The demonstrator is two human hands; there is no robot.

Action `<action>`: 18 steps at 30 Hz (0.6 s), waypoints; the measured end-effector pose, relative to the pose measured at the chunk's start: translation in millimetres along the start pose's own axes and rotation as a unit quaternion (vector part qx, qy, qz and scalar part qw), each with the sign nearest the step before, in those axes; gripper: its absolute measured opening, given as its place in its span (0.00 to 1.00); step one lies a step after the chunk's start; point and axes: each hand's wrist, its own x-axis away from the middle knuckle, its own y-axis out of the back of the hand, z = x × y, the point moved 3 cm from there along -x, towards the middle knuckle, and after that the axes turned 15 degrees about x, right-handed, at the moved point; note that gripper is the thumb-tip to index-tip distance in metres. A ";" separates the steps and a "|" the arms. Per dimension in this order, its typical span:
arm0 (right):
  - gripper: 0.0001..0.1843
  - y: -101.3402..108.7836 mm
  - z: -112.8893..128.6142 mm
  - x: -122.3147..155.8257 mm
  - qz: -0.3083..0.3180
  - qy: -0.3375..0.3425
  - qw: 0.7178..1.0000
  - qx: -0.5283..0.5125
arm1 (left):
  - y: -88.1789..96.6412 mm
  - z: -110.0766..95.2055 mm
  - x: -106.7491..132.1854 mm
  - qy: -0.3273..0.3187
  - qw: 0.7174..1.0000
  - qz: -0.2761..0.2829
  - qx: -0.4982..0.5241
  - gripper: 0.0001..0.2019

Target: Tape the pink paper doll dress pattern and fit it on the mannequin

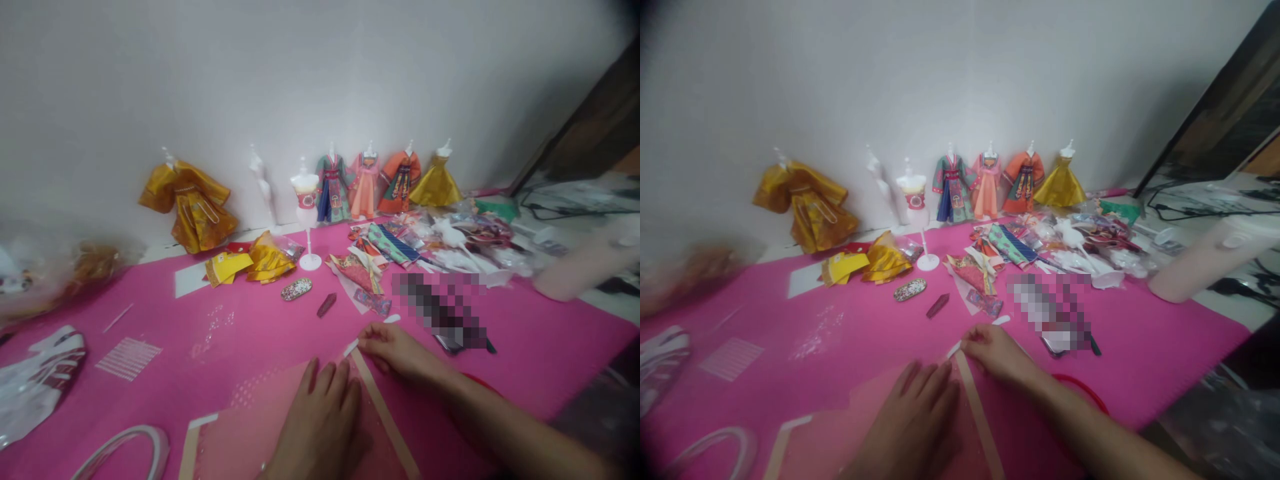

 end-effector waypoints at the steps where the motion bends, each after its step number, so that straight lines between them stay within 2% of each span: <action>1: 0.12 0.7 1.8 0.3 -0.003 -0.002 1.000 -0.012 | 0.2 -0.4 0.2 -0.001 1.000 0.001 0.001 0.26; 10: 0.16 -0.3 10.4 8.2 0.017 -0.039 0.990 -0.134 | 2.8 -4.9 -0.1 0.015 0.999 0.040 -0.002 0.26; 18: 0.17 -9.5 6.0 11.3 0.054 -0.043 0.982 -0.176 | 4.4 -4.4 -0.2 0.014 0.999 0.033 -0.007 0.28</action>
